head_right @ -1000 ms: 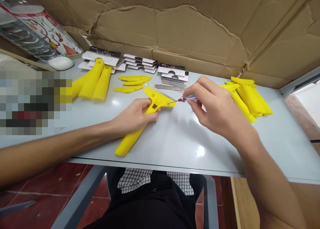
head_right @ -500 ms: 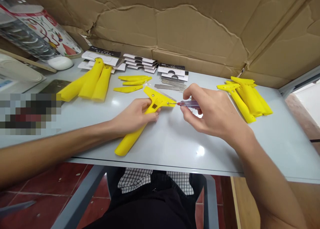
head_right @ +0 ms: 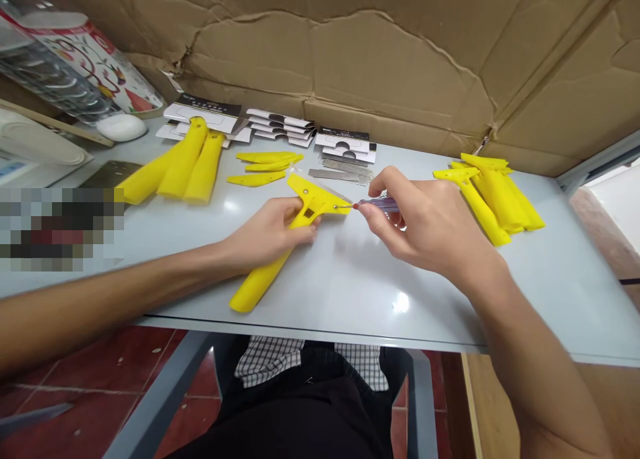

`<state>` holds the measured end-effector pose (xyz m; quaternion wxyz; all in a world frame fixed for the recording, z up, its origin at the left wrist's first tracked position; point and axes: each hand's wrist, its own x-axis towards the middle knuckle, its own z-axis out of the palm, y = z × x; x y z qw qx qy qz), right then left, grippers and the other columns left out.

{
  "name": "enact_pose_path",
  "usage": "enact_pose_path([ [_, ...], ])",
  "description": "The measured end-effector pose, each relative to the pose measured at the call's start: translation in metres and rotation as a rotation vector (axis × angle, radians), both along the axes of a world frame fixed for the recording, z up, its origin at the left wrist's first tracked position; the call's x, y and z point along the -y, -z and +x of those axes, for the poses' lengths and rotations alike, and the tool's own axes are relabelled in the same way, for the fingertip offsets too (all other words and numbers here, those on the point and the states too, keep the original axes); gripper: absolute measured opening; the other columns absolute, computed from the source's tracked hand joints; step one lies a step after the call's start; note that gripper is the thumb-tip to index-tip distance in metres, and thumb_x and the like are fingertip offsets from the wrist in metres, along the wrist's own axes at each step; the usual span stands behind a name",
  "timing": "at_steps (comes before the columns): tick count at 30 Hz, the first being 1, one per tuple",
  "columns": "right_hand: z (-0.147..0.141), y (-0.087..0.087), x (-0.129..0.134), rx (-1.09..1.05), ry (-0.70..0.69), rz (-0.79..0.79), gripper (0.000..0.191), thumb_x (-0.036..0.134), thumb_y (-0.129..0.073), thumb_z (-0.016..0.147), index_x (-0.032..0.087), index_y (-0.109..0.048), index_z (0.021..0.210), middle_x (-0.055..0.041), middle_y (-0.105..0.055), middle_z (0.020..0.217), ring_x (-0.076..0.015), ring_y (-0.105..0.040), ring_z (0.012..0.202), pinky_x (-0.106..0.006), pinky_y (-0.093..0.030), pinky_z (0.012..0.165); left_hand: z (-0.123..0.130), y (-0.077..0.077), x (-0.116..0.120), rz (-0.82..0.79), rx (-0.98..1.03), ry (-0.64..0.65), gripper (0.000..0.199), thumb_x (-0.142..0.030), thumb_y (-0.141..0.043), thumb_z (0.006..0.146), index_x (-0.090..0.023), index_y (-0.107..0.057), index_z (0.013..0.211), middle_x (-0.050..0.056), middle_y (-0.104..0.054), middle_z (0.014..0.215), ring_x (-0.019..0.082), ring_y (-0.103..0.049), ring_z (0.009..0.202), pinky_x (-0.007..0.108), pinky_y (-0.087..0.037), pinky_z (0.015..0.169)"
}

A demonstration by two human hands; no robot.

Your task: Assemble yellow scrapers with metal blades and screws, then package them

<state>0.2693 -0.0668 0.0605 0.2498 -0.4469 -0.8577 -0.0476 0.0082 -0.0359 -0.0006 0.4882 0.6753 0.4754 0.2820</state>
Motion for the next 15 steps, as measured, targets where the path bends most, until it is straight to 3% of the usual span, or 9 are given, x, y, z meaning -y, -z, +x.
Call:
enact_pose_path([
  [4,-0.0010,-0.0037,0.0014,0.002,0.006,-0.023,0.019,0.039,-0.054,0.104,0.024,-0.065,0.101,0.0016,-0.068,0.064,-0.0183,-0.058,0.050,-0.034,-0.039,0.055,0.0002,-0.0001,0.0003,-0.005,-0.008,-0.003,0.008,-0.023,-0.065,0.074,-0.018,-0.063,0.080,0.004,-0.062,0.084,0.019,-0.056,0.078,0.031,-0.043,0.063],
  [8,0.0009,-0.0024,0.0020,-0.022,-0.008,-0.083,0.024,0.033,-0.069,0.093,0.028,-0.062,0.116,0.0005,-0.077,0.079,-0.0225,-0.068,0.060,-0.037,-0.046,0.059,0.0005,0.0005,0.0001,-0.002,0.002,-0.006,0.008,-0.023,-0.066,0.073,-0.018,-0.062,0.078,0.004,-0.062,0.084,0.019,-0.055,0.077,0.031,-0.042,0.062],
  [11,0.0029,-0.0006,0.0020,-0.026,-0.050,-0.111,0.022,0.025,-0.068,0.093,0.028,-0.062,0.114,-0.0012,-0.080,0.088,-0.0235,-0.073,0.067,-0.036,-0.047,0.060,0.0006,0.0009,-0.0005,0.001,0.009,-0.005,0.008,-0.023,-0.066,0.073,-0.018,-0.062,0.079,0.004,-0.062,0.084,0.019,-0.056,0.078,0.031,-0.043,0.062],
  [15,0.0044,0.0020,-0.0002,0.000,0.001,-0.073,0.015,0.035,-0.068,0.097,0.025,-0.066,0.108,-0.0017,-0.078,0.080,-0.0212,-0.069,0.059,-0.033,-0.042,0.057,0.0003,0.0016,-0.0009,-0.004,0.021,-0.004,0.010,-0.023,-0.066,0.073,-0.018,-0.063,0.081,0.004,-0.063,0.085,0.019,-0.057,0.078,0.032,-0.044,0.063],
])
